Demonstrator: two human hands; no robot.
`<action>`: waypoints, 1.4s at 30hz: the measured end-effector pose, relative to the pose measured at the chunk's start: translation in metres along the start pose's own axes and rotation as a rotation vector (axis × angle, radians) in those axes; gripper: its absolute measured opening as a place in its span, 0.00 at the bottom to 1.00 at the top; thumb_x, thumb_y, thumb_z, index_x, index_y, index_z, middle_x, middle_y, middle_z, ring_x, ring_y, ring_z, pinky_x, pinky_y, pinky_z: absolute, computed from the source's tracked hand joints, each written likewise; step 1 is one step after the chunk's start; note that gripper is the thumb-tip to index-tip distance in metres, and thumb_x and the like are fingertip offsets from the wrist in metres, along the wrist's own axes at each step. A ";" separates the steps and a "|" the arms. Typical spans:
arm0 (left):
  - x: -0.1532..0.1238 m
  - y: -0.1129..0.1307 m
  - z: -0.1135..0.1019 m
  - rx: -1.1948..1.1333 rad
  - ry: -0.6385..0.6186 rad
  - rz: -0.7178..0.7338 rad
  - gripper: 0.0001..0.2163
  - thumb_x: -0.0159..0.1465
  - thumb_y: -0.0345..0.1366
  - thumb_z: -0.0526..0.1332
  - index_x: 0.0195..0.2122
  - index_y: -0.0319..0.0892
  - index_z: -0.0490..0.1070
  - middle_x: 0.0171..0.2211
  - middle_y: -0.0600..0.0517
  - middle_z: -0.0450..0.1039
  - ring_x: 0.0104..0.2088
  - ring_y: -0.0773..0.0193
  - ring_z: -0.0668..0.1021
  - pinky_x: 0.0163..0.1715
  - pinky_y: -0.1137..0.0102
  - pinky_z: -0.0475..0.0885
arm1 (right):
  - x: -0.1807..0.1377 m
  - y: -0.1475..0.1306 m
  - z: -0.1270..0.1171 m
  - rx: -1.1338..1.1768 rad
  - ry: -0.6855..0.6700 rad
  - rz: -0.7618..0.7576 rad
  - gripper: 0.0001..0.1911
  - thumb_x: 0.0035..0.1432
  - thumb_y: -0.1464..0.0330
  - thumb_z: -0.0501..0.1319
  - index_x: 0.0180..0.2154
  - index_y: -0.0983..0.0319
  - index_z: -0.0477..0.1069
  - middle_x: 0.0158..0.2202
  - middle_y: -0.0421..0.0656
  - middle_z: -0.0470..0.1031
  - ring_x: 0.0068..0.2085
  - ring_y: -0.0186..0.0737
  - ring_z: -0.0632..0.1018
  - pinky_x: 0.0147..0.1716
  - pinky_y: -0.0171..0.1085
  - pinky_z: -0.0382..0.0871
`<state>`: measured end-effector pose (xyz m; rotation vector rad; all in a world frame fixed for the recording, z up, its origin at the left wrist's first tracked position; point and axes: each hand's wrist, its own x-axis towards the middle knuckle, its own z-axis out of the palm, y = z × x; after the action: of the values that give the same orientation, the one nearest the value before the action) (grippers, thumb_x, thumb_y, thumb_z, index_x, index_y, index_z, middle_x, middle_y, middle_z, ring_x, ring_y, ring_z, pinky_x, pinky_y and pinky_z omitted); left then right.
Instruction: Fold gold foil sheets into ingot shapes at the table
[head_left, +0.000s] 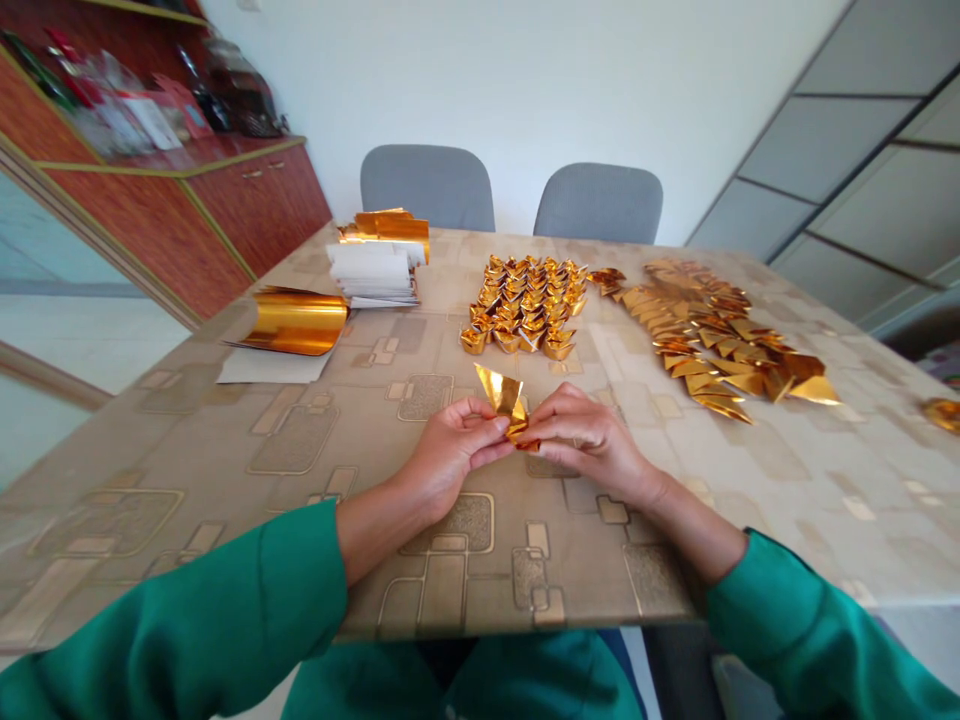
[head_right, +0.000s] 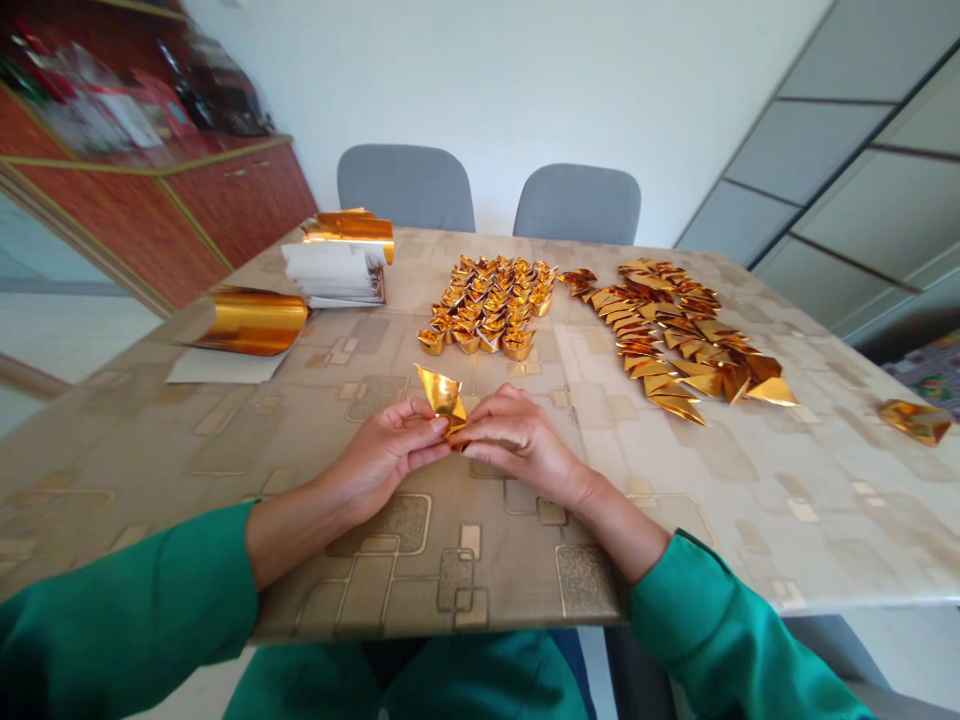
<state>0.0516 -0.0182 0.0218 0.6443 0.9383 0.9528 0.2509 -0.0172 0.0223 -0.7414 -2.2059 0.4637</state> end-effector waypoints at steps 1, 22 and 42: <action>-0.001 -0.001 0.001 -0.008 -0.004 0.003 0.12 0.54 0.26 0.71 0.29 0.38 0.67 0.28 0.53 0.78 0.30 0.69 0.81 0.36 0.73 0.77 | 0.000 0.000 0.002 0.052 0.037 0.057 0.09 0.64 0.62 0.62 0.41 0.58 0.78 0.35 0.42 0.80 0.37 0.37 0.75 0.41 0.40 0.67; -0.005 -0.005 0.002 -0.049 -0.059 0.040 0.11 0.53 0.30 0.73 0.29 0.37 0.70 0.34 0.49 0.81 0.37 0.64 0.82 0.42 0.68 0.77 | 0.000 -0.004 0.011 0.134 0.195 0.382 0.10 0.63 0.64 0.61 0.30 0.61 0.71 0.26 0.38 0.71 0.29 0.33 0.71 0.31 0.34 0.63; 0.004 -0.001 -0.001 -0.226 -0.008 -0.009 0.06 0.56 0.25 0.69 0.29 0.38 0.72 0.29 0.53 0.80 0.31 0.68 0.81 0.39 0.72 0.78 | 0.001 -0.009 0.001 0.326 0.002 0.248 0.18 0.60 0.56 0.64 0.50 0.56 0.73 0.46 0.45 0.71 0.49 0.42 0.72 0.50 0.46 0.68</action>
<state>0.0525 -0.0145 0.0192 0.4515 0.8117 1.0304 0.2468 -0.0236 0.0268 -0.8358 -1.9765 0.9206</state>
